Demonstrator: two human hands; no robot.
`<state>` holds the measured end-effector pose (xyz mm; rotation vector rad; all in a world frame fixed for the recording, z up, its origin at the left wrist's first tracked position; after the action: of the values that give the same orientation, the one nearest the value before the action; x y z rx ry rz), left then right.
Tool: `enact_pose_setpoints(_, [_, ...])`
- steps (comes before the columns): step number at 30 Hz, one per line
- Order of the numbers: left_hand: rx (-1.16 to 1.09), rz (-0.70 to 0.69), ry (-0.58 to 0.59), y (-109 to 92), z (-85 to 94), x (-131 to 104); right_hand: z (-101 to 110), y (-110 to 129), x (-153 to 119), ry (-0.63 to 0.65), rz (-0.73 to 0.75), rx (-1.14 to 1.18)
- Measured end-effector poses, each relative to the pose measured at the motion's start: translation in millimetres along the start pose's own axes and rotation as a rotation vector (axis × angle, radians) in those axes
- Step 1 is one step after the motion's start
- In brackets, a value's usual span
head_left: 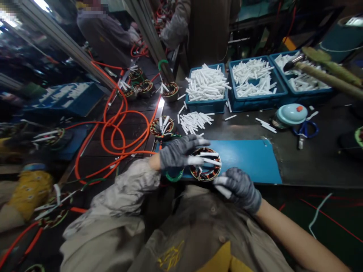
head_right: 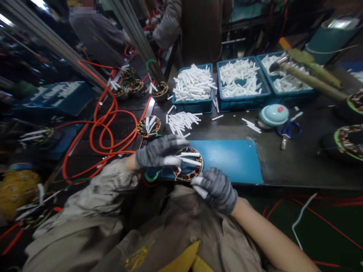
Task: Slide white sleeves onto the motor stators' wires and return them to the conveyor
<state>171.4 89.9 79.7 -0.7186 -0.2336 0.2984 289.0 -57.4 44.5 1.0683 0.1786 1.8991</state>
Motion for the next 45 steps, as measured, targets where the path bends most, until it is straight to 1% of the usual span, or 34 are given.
enact_pose_setpoints(2, [-0.184, 0.116, 0.078, 14, 6.9, -25, -17, 12, 2, 0.074, 0.135, -0.091])
enact_pose_setpoints(3, [-0.253, 0.17, 0.091, 19, 8.4, -37, -24, 11, 5, 0.089, 0.159, -0.125])
enact_pose_setpoints(4, [-0.289, 0.22, 0.077, 23, 9.5, -47, -29, 6, 9, 0.098, 0.162, -0.145])
enact_pose_setpoints(5, [-0.289, 0.26, 0.04, 26, 10.9, -55, -32, 0, 14, 0.107, 0.15, -0.152])
enact_pose_setpoints(8, [-0.169, 0.324, -0.1, 27, 14.3, -69, -32, -25, 31, 0.155, 0.027, -0.108])
enact_pose_setpoints(10, [-0.103, 0.345, -0.155, 25, 15.6, -72, -28, -37, 41, 0.178, -0.095, -0.07])
enact_pose_setpoints(13, [-0.078, 0.35, -0.152, 25, 15.5, -71, -29, -42, 56, 0.217, -0.235, -0.131])
enact_pose_setpoints(16, [-0.051, 0.326, -0.118, 28, 12.8, -71, -41, -40, 73, 0.294, -0.306, -0.247])
enact_pose_setpoints(17, [-0.03, 0.307, -0.109, 30, 10.7, -72, -45, -39, 76, 0.323, -0.307, -0.249])
enact_pose_setpoints(19, [0.045, 0.26, -0.082, 31, 2.1, -74, -52, -37, 76, 0.376, -0.271, -0.182])
enact_pose_setpoints(21, [0.192, 0.217, -0.03, 28, -13.2, -75, -53, -37, 65, 0.4, -0.242, -0.033])
enact_pose_setpoints(22, [0.292, 0.202, -0.006, 26, -22.3, -74, -52, -40, 57, 0.404, -0.268, 0.066])
enact_pose_setpoints(24, [0.502, 0.179, 0.016, 18, -40.2, -72, -50, -52, 36, 0.41, -0.404, 0.271])
enact_pose_setpoints(26, [0.664, 0.14, -0.016, 8, -54.7, -67, -47, -66, 19, 0.415, -0.562, 0.386])
enact_pose_setpoints(28, [0.754, 0.115, -0.074, 2, -64.9, -60, -39, -75, 14, 0.412, -0.628, 0.378])
enact_pose_setpoints(30, [0.774, 0.12, -0.132, 2, -70.9, -53, -26, -82, 17, 0.425, -0.615, 0.356])
enact_pose_setpoints(31, [0.768, 0.13, -0.16, 4, -72.3, -51, -16, -89, 20, 0.427, -0.62, 0.299])
enact_pose_setpoints(33, [0.75, 0.143, -0.217, 7, -73.1, -47, 14, -116, 24, 0.394, -0.693, 0.069])
enact_pose_setpoints(34, [0.745, 0.146, -0.244, 9, -72.8, -47, 39, -136, 24, 0.325, -0.782, -0.208])
enact_pose_setpoints(35, [0.746, 0.145, -0.272, 9, -72.1, -46, 59, -153, 24, 0.28, -0.849, -0.348])
enact_pose_setpoints(37, [0.758, 0.139, -0.309, 7, -70.9, -46, 90, -184, 22, 0.226, -0.939, -0.533])
enact_pose_setpoints(38, [0.764, 0.132, -0.317, 5, -70.6, -46, 100, -197, 20, 0.235, -0.977, -0.625])
enact_pose_setpoints(39, [0.771, 0.12, -0.323, 3, -70.2, -46, 106, -208, 19, 0.249, -0.996, -0.684])
enact_pose_setpoints(41, [0.782, 0.108, -0.331, -1, -68.7, -46, 109, -222, 16, 0.292, -1.013, -0.759])
enact_pose_setpoints(43, [0.786, 0.113, -0.327, -4, -66.8, -46, 107, -230, 15, 0.313, -1.012, -0.774])
enact_pose_setpoints(45, [0.773, 0.13, -0.31, -5, -65.3, -45, 101, -232, 17, 0.303, -0.983, -0.718])
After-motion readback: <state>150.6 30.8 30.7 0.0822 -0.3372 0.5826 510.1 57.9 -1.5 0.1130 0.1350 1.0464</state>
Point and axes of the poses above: each hand's wrist, its own x-axis towards the middle knuckle, its own z-axis out of the back of the hand, y = z × x, the point moved 8 cm from there along x, towards the middle knuckle, and after that the axes turned 2 degrees about y, right-handed, at the moved point
